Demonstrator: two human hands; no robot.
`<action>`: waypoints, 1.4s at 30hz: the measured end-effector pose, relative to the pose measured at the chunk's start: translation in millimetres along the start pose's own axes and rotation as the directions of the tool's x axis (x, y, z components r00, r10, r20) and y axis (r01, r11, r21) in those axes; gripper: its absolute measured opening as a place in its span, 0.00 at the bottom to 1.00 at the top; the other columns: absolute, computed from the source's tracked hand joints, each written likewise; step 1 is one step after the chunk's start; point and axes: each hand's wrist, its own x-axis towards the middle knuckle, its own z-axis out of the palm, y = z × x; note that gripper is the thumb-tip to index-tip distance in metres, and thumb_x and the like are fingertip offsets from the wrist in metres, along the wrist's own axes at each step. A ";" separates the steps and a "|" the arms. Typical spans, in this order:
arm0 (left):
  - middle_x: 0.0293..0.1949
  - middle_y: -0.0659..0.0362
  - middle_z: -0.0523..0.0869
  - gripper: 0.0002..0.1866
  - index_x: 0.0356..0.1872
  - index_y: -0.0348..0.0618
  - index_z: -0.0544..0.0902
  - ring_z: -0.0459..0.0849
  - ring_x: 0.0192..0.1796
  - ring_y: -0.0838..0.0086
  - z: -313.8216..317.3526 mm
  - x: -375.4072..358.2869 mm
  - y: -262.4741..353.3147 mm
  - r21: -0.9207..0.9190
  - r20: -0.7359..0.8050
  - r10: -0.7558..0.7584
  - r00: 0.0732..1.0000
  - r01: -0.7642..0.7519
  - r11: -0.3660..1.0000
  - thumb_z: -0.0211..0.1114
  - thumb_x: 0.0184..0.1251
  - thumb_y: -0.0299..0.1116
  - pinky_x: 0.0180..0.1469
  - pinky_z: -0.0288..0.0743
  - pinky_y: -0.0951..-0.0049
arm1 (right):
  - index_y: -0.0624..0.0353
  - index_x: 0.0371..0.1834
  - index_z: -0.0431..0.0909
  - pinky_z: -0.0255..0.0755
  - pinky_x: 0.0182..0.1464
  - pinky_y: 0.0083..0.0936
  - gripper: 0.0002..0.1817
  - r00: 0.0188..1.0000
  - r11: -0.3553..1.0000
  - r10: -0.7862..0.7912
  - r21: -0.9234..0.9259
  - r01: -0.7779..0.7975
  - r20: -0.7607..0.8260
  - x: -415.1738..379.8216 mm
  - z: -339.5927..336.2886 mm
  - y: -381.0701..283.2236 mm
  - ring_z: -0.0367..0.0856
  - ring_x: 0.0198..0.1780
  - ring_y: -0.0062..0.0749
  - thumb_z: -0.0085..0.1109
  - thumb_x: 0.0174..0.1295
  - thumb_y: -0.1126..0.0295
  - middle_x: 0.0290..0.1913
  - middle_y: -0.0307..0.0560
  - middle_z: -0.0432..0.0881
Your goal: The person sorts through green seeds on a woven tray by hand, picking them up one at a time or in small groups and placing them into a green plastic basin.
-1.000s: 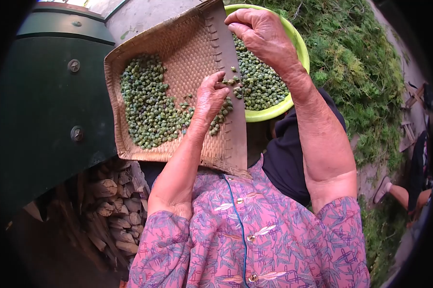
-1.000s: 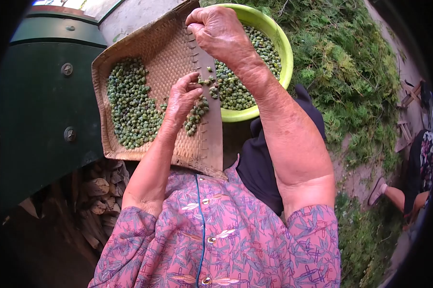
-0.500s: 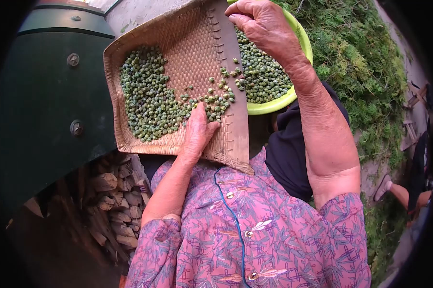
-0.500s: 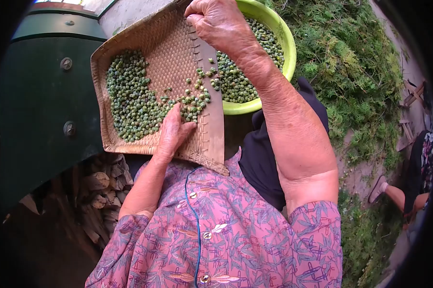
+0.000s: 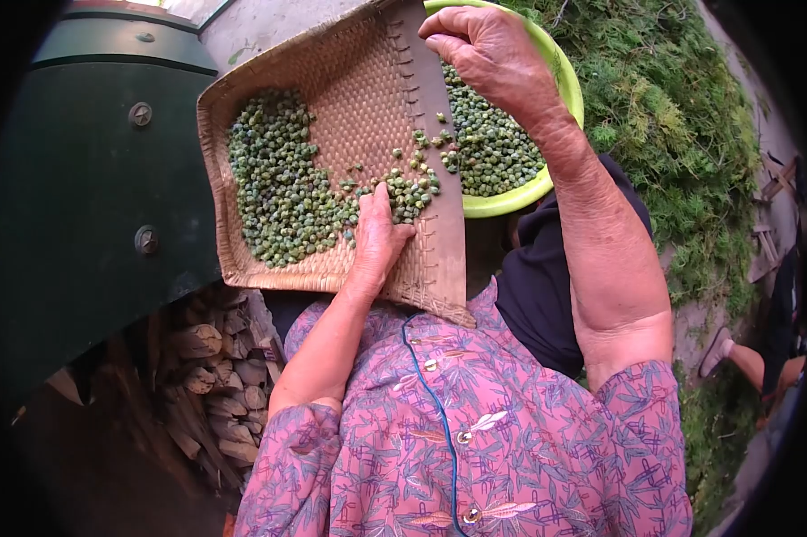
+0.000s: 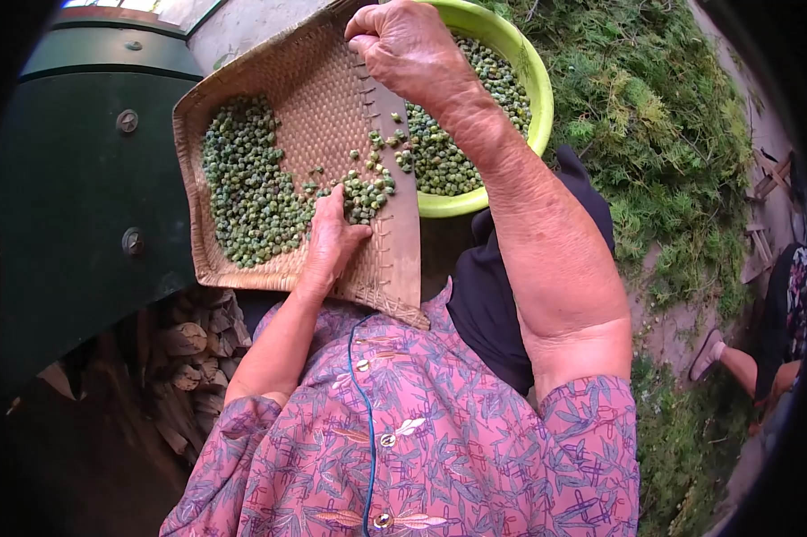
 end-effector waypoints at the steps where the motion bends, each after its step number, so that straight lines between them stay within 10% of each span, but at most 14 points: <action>1: 0.46 0.42 0.74 0.43 0.60 0.34 0.66 0.74 0.51 0.50 0.9 3.8 3.3 0.004 0.027 -0.020 0.999 0.020 1.000 0.76 0.36 0.27 0.55 0.69 0.62 | 0.67 0.35 0.80 0.71 0.36 0.24 0.09 0.999 1.000 0.027 0.015 -0.028 0.029 -0.1 -0.8 -0.8 0.79 0.31 0.26 0.51 0.56 0.74 0.30 0.49 0.82; 20: 0.48 0.45 0.75 0.33 0.56 0.36 0.71 0.77 0.50 0.55 35.3 71.7 63.7 -0.099 -0.220 0.207 0.953 -0.233 0.967 0.71 0.43 0.27 0.53 0.72 0.63 | 0.64 0.40 0.80 0.74 0.39 0.22 0.10 1.000 0.987 -0.023 -0.156 0.026 0.020 5.3 0.7 18.1 0.80 0.33 0.24 0.57 0.59 0.70 0.33 0.44 0.82; 24: 0.54 0.50 0.74 0.34 0.61 0.36 0.69 0.80 0.48 0.70 29.2 81.5 69.8 -0.636 -0.085 0.135 0.987 -0.158 0.755 0.66 0.47 0.20 0.44 0.78 0.74 | 0.64 0.40 0.81 0.74 0.39 0.22 0.10 0.999 0.984 -0.047 -0.170 0.045 -0.006 5.4 -1.7 18.6 0.80 0.33 0.24 0.57 0.59 0.70 0.32 0.45 0.83; 30: 0.54 0.51 0.74 0.31 0.58 0.36 0.72 0.79 0.48 0.71 -2.8 65.5 29.4 -0.396 -0.182 0.095 0.979 -0.162 0.904 0.67 0.47 0.22 0.47 0.77 0.74 | 0.64 0.34 0.81 0.73 0.37 0.27 0.10 0.996 0.998 -0.060 -0.033 0.058 -0.064 4.1 -6.1 6.7 0.80 0.30 0.31 0.52 0.54 0.72 0.27 0.50 0.82; 33: 0.53 0.46 0.74 0.36 0.58 0.34 0.72 0.76 0.53 0.58 -10.0 58.9 2.4 0.061 -0.162 0.148 0.976 -0.140 0.988 0.74 0.41 0.30 0.58 0.70 0.66 | 0.67 0.33 0.79 0.70 0.33 0.25 0.09 0.998 0.998 -0.047 0.028 0.048 -0.043 2.9 -7.3 3.4 0.77 0.28 0.26 0.50 0.56 0.74 0.27 0.48 0.81; 42: 0.51 0.41 0.71 0.52 0.61 0.29 0.62 0.71 0.56 0.51 7.5 51.2 32.1 0.048 -0.018 0.140 0.990 -0.139 0.989 0.81 0.28 0.33 0.60 0.67 0.65 | 0.64 0.43 0.80 0.75 0.40 0.21 0.12 0.999 0.989 0.012 -0.144 -0.005 0.051 3.2 -5.6 13.3 0.81 0.35 0.23 0.56 0.59 0.70 0.34 0.45 0.84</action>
